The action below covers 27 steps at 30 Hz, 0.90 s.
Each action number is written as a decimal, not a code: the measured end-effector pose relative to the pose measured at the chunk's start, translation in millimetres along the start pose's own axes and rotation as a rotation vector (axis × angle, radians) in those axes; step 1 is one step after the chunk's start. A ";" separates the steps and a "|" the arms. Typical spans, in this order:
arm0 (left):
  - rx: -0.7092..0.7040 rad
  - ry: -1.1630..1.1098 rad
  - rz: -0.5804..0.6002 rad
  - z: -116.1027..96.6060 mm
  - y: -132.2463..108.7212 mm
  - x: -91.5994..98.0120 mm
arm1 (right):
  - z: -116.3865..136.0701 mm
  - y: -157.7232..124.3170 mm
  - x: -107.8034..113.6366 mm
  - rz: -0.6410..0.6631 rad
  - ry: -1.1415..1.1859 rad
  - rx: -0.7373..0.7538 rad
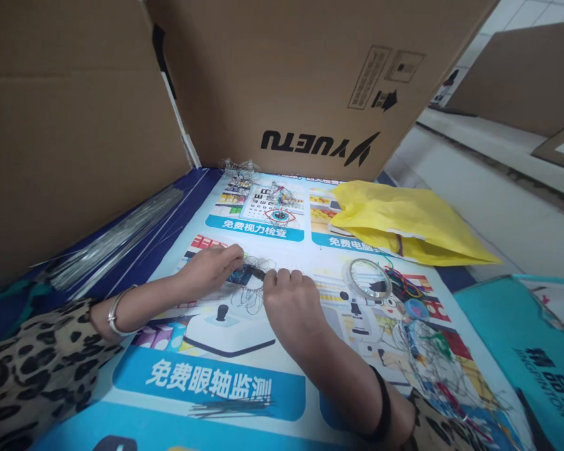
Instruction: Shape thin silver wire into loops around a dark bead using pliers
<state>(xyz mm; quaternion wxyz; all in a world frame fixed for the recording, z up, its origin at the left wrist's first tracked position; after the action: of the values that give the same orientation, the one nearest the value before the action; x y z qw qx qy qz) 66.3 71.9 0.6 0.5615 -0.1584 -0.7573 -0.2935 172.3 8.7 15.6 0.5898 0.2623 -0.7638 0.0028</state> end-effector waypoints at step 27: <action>-0.040 -0.410 -0.071 1.8 7.5 9.6 | -17.0 6.0 -6.5 0.176 0.202 -0.084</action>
<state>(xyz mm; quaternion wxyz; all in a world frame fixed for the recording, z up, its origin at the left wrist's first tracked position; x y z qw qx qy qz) 66.2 78.0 11.3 0.3818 -0.1993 -0.8547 -0.2897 186.2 21.7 16.7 0.6717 0.1679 -0.7199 0.0489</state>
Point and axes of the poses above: each hand's wrist, its own y-axis towards the middle knuckle, its own x-axis out of the back of the hand, z = x × y, the point moved 8 cm from there along y, towards the middle knuckle, and after that the axes turned 7 degrees about -z, right-handed, at the moved point
